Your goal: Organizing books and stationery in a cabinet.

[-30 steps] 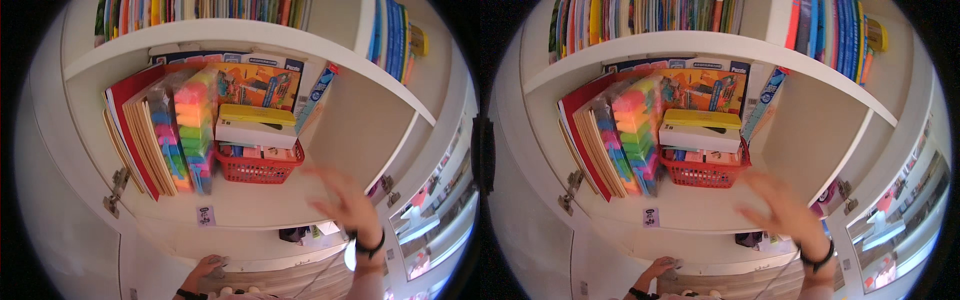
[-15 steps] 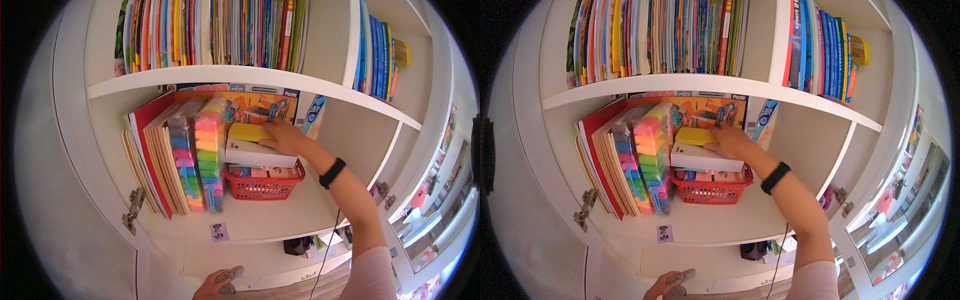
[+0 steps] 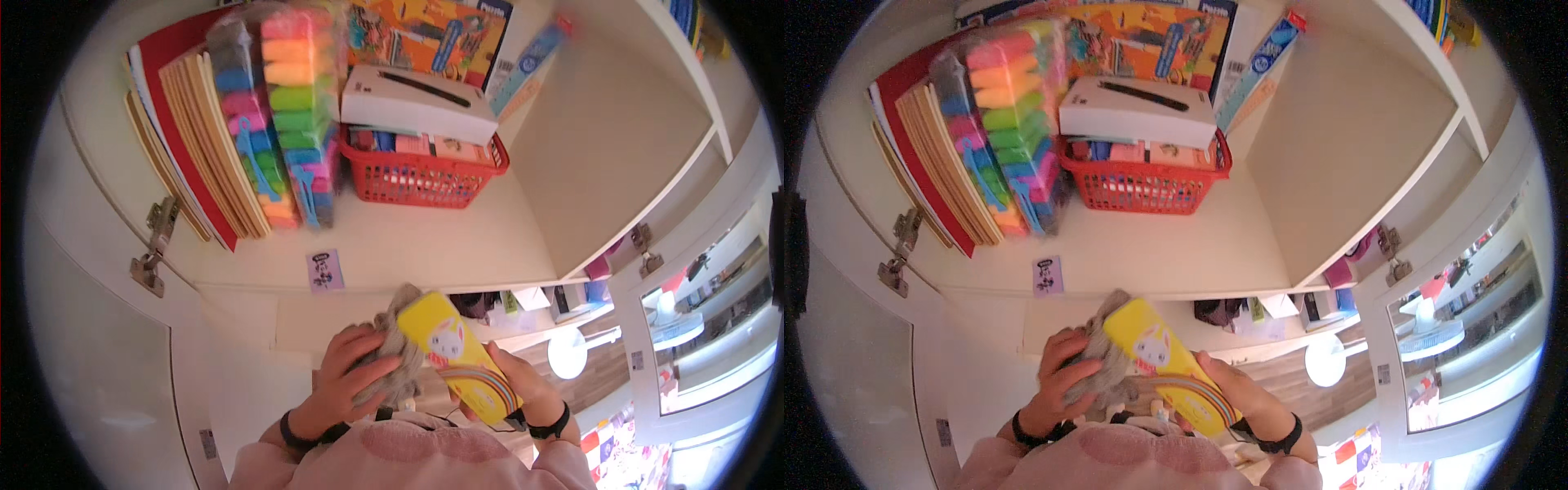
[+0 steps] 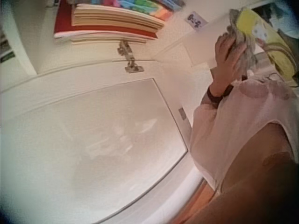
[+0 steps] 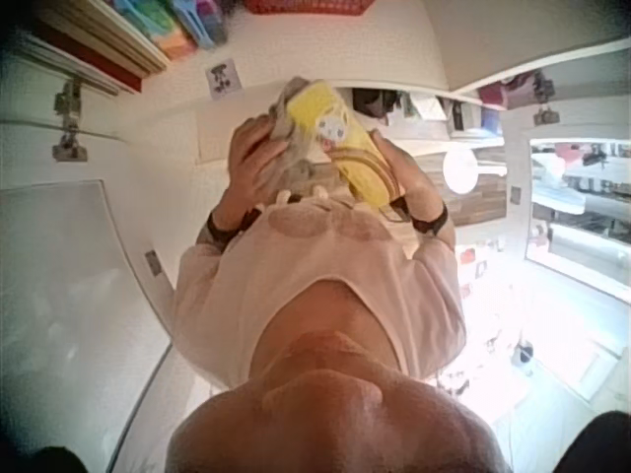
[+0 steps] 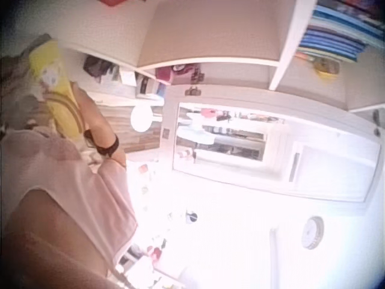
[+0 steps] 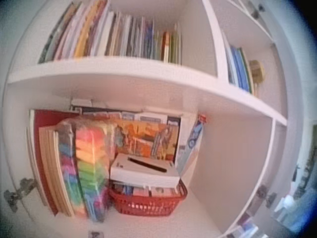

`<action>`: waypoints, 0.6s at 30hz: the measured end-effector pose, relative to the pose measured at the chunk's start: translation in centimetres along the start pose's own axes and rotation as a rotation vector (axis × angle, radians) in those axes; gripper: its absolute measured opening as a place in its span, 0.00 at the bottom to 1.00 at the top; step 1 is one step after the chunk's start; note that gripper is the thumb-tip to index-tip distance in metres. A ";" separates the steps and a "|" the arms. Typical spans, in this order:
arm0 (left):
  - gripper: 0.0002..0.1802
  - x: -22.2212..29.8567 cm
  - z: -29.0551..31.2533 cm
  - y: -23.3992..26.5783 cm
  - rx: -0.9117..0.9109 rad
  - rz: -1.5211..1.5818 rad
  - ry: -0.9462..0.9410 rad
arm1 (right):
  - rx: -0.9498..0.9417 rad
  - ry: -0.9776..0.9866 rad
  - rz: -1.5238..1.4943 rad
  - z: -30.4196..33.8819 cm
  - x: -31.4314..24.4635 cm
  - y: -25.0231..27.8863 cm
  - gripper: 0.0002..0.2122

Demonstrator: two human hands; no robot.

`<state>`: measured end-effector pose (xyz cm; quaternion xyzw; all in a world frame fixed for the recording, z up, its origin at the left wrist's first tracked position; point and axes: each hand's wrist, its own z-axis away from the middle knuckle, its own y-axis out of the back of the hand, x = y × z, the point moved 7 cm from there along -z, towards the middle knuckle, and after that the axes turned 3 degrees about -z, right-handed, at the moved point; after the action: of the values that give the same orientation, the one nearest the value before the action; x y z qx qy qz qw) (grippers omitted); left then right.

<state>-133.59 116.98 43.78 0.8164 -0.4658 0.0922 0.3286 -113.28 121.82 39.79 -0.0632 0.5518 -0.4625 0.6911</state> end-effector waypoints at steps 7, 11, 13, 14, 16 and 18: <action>0.22 -5.9 5.4 -7.6 -0.239 0.004 0.209 | 0.285 0.063 0.245 -3.4 4.8 9.2 0.25; 0.21 -9.8 11.8 -8.3 -0.290 0.145 0.554 | 0.397 -0.114 0.317 -8.3 10.1 16.4 0.25; 0.21 -9.8 14.2 -7.3 -0.264 0.149 0.652 | 0.553 -0.106 0.376 -12.8 12.0 21.5 0.25; 0.20 -9.7 14.9 -6.6 -0.239 0.150 0.713 | 0.540 -0.095 0.380 -15.5 13.2 23.4 0.25; 0.20 -10.1 15.8 -5.9 -0.202 0.125 0.731 | 0.918 -0.099 1.096 -20.2 12.2 29.3 0.29; 0.19 -10.4 17.9 -4.9 -0.093 0.156 0.879 | 1.005 -0.015 1.138 -24.6 11.3 32.4 0.31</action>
<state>-138.08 114.83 23.04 0.6465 -0.3455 0.4340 0.5238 -115.46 142.44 3.04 0.5505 0.2175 -0.2296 0.7726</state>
